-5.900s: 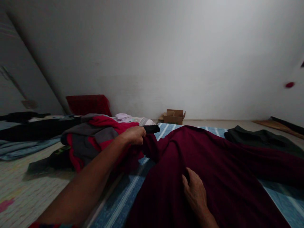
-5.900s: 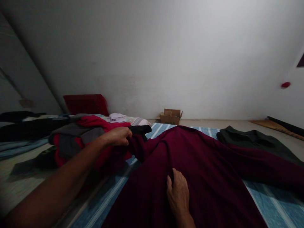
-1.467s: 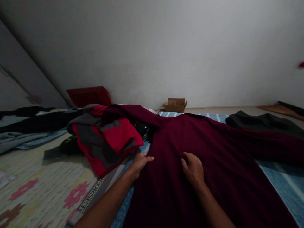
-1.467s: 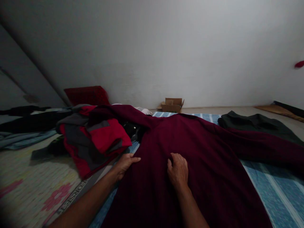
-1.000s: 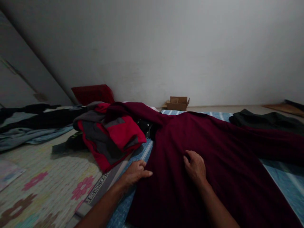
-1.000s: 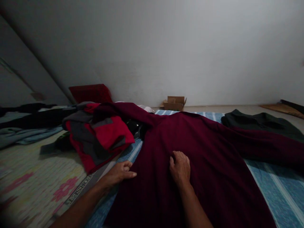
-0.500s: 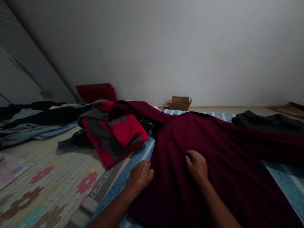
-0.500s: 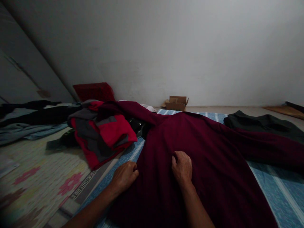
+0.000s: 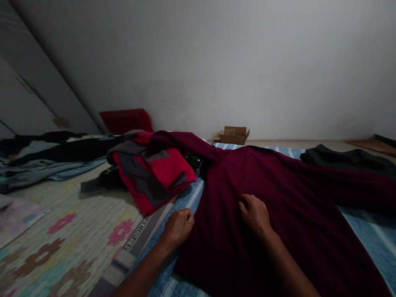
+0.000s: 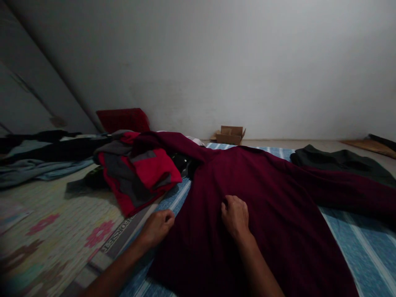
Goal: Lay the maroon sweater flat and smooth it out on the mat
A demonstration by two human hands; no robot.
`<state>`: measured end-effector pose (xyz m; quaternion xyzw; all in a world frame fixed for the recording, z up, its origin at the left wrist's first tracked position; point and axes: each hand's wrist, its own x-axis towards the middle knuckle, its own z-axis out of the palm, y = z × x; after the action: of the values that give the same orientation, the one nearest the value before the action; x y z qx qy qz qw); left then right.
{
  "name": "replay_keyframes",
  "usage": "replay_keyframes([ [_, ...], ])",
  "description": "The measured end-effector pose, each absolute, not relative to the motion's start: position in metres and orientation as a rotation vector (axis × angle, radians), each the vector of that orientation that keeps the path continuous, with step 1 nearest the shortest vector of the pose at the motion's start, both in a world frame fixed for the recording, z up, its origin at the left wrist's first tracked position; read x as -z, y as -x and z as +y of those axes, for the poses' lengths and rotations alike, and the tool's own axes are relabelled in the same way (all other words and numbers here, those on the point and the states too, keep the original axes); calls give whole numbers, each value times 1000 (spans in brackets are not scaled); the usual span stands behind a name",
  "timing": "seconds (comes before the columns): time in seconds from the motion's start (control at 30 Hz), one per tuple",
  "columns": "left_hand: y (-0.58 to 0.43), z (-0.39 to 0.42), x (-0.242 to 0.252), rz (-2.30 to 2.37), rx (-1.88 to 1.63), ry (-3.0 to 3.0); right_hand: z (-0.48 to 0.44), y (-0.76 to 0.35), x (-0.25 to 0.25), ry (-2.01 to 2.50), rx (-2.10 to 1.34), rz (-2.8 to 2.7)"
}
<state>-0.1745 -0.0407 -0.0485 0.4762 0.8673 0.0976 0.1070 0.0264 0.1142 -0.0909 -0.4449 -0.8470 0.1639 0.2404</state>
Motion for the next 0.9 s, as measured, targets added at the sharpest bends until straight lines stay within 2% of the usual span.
replay_keyframes([
  [0.17, 163, -44, 51, 2555, -139, -1514, 66, -19, 49, 1040, -275, -2607],
  [0.3, 158, -41, 50, 2569, -13, -1546, 7, -5, 33, 768, -361, -2769],
  [0.43, 160, -39, 47, 2561, -62, -1531, -37, 10, 36, 636, -420, -2919],
  [0.6, 172, -40, 46, 2556, -411, -1301, -58, 25, 46, 607, -367, -2943],
  [0.77, 181, -51, 50, 2063, -977, -763, -62, 31, 62, 648, -306, -2835],
  [0.9, 180, -56, 52, 1811, -1101, -602, -64, 35, 81, 649, -207, -2786],
])
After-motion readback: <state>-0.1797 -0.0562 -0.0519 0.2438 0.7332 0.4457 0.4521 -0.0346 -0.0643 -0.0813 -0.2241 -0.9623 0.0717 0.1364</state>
